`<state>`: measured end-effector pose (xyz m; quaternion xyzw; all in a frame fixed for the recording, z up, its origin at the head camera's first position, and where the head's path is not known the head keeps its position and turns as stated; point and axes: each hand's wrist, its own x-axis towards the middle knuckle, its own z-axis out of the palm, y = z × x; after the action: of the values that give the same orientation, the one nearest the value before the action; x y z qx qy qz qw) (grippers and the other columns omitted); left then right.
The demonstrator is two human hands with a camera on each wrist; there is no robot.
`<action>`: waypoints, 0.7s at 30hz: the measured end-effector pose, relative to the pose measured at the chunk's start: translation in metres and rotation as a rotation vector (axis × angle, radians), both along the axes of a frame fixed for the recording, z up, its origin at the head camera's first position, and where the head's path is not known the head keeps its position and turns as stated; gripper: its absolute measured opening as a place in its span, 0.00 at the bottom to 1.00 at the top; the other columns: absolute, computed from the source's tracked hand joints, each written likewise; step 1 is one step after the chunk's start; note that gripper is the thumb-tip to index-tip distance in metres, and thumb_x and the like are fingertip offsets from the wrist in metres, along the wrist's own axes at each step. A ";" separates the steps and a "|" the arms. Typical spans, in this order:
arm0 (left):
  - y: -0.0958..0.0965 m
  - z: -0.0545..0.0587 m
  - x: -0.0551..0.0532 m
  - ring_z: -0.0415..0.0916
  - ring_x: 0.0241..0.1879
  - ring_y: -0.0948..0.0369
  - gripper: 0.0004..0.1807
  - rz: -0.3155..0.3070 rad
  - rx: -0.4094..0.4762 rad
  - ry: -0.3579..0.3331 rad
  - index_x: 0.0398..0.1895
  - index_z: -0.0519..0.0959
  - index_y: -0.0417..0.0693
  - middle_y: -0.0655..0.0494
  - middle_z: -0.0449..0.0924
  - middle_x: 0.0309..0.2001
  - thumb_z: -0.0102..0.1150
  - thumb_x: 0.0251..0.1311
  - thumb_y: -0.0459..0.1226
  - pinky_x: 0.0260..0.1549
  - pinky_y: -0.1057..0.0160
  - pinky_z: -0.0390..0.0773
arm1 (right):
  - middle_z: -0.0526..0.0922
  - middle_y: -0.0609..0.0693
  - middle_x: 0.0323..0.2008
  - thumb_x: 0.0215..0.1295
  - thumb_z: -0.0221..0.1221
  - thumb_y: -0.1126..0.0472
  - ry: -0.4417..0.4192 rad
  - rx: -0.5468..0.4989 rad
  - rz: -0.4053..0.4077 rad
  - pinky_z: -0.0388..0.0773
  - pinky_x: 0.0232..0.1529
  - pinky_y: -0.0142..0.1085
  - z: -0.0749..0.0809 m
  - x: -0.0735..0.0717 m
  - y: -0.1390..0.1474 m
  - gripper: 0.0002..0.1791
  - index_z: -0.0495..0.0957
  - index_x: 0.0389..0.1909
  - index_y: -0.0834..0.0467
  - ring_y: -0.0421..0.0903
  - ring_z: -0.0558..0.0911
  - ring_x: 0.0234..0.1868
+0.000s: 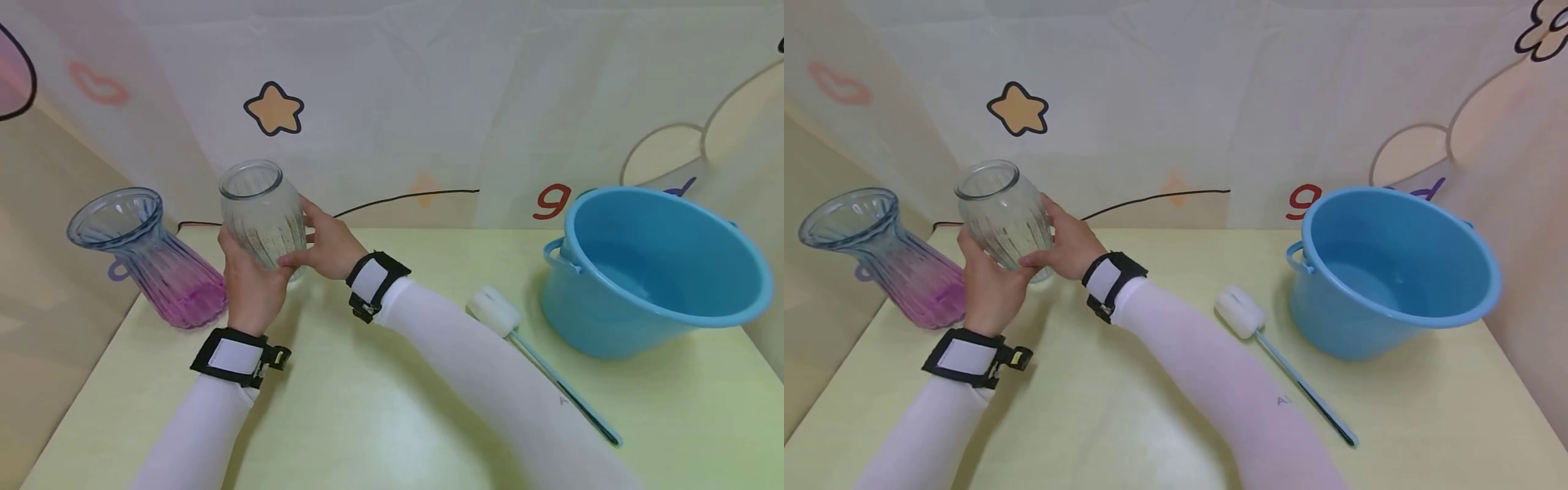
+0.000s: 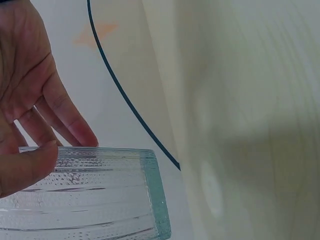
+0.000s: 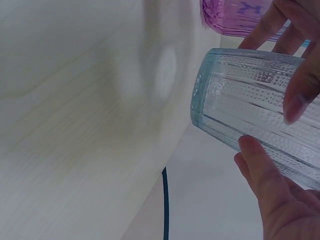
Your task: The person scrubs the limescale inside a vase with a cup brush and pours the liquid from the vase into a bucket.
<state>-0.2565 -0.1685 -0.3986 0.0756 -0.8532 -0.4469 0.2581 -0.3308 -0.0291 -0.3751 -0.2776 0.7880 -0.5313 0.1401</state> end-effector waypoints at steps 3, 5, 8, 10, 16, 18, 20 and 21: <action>-0.004 -0.003 -0.005 0.66 0.72 0.42 0.61 0.038 0.030 0.001 0.80 0.41 0.44 0.35 0.63 0.73 0.76 0.52 0.31 0.71 0.40 0.66 | 0.66 0.53 0.78 0.63 0.72 0.60 0.002 0.006 0.012 0.83 0.60 0.44 -0.001 -0.003 -0.008 0.58 0.44 0.84 0.42 0.57 0.78 0.69; -0.006 -0.005 -0.008 0.65 0.73 0.43 0.61 0.060 0.041 0.006 0.80 0.41 0.45 0.36 0.62 0.74 0.75 0.51 0.29 0.72 0.42 0.65 | 0.65 0.52 0.78 0.65 0.71 0.61 0.013 0.020 0.018 0.81 0.63 0.44 -0.002 -0.004 -0.014 0.57 0.43 0.84 0.44 0.56 0.76 0.71; -0.008 -0.009 -0.011 0.63 0.74 0.44 0.60 0.084 0.041 0.011 0.80 0.41 0.45 0.36 0.61 0.75 0.72 0.50 0.27 0.73 0.43 0.63 | 0.66 0.53 0.78 0.66 0.69 0.61 0.037 0.057 0.018 0.75 0.70 0.44 -0.004 -0.005 -0.021 0.55 0.43 0.84 0.50 0.53 0.73 0.74; -0.009 -0.012 -0.012 0.63 0.74 0.44 0.60 0.089 0.037 0.007 0.80 0.41 0.45 0.36 0.60 0.76 0.70 0.49 0.25 0.73 0.43 0.63 | 0.67 0.54 0.77 0.66 0.69 0.62 0.048 0.076 0.012 0.71 0.73 0.44 -0.006 -0.006 -0.024 0.54 0.44 0.84 0.53 0.52 0.71 0.74; -0.012 -0.017 -0.016 0.60 0.76 0.46 0.58 0.090 0.052 -0.013 0.80 0.40 0.44 0.36 0.57 0.76 0.66 0.50 0.23 0.75 0.47 0.61 | 0.68 0.56 0.76 0.65 0.69 0.64 0.041 0.059 0.002 0.66 0.76 0.42 -0.013 -0.009 -0.032 0.54 0.44 0.83 0.55 0.51 0.70 0.75; -0.013 -0.018 -0.018 0.59 0.76 0.47 0.57 0.102 0.055 -0.013 0.80 0.39 0.41 0.35 0.57 0.76 0.64 0.50 0.23 0.76 0.49 0.60 | 0.67 0.56 0.76 0.65 0.69 0.65 0.052 0.056 0.005 0.65 0.76 0.41 -0.014 -0.010 -0.034 0.55 0.43 0.83 0.55 0.51 0.69 0.76; -0.014 -0.020 -0.019 0.59 0.76 0.47 0.57 0.108 0.058 -0.009 0.79 0.39 0.39 0.34 0.57 0.76 0.63 0.50 0.22 0.77 0.50 0.59 | 0.65 0.57 0.78 0.65 0.69 0.65 0.059 0.059 0.005 0.63 0.77 0.40 -0.014 -0.011 -0.036 0.56 0.41 0.84 0.56 0.51 0.67 0.77; -0.014 -0.020 -0.020 0.59 0.76 0.47 0.57 0.112 0.060 -0.006 0.79 0.39 0.39 0.34 0.57 0.76 0.63 0.49 0.22 0.76 0.51 0.59 | 0.63 0.57 0.79 0.65 0.69 0.65 0.063 0.063 0.005 0.63 0.78 0.40 -0.014 -0.012 -0.037 0.57 0.40 0.84 0.56 0.52 0.66 0.78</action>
<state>-0.2762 -0.1826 -0.4187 0.1322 -0.8347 -0.4568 0.2776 -0.3424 -0.0657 -0.3888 -0.2918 0.8077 -0.4968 0.1251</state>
